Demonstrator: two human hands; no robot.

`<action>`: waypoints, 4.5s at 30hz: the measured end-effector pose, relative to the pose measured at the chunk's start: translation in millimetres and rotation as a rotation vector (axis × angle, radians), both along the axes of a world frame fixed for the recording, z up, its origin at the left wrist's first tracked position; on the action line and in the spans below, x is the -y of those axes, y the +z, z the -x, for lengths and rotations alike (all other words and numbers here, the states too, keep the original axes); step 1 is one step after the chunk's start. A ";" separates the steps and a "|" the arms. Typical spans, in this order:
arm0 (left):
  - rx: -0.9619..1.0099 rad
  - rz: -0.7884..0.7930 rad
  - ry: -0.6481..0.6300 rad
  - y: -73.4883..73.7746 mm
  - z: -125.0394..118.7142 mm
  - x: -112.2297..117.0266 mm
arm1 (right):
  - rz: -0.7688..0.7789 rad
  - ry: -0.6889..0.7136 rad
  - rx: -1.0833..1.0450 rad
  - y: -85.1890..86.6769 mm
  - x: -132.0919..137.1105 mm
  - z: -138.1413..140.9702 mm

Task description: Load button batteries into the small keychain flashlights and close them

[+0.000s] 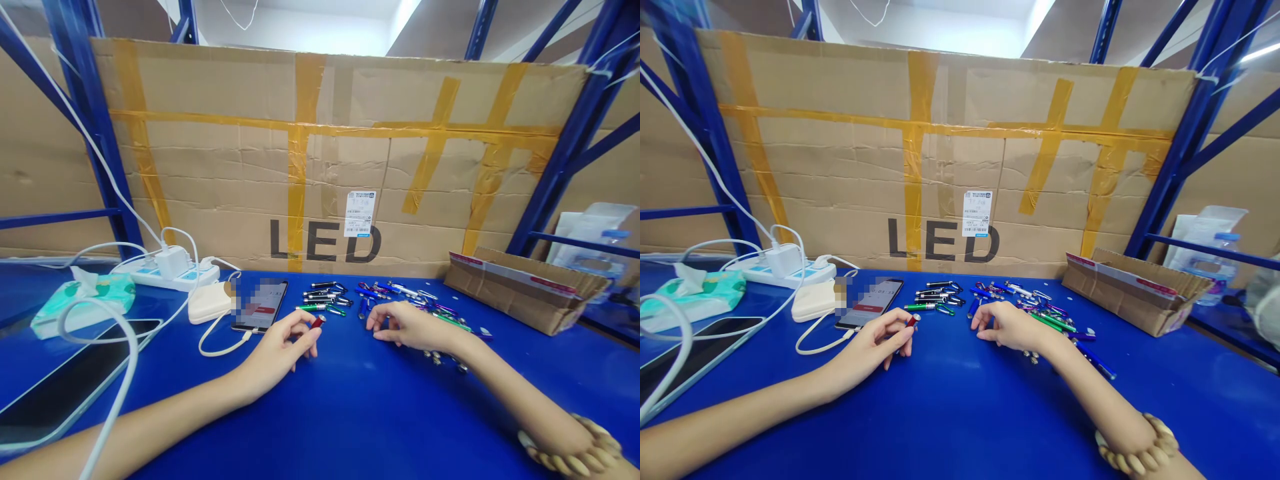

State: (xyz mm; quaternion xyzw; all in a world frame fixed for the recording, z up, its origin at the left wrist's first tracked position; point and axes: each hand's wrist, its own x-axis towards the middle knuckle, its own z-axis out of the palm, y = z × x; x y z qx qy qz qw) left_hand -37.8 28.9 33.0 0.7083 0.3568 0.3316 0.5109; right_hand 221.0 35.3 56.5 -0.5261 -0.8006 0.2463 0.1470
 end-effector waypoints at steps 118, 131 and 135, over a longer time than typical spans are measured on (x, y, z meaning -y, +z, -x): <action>0.096 -0.019 0.023 2.2 3.4 3.5 | -0.153 -0.422 0.152 -20.7 -22.1 -39.3; 0.061 -0.036 -0.046 3.1 5.3 6.0 | -0.398 -0.363 0.084 -4.3 -14.8 -12.2; 0.025 -0.102 -0.045 4.3 4.7 6.1 | -0.488 -0.317 0.064 -1.2 -8.7 5.1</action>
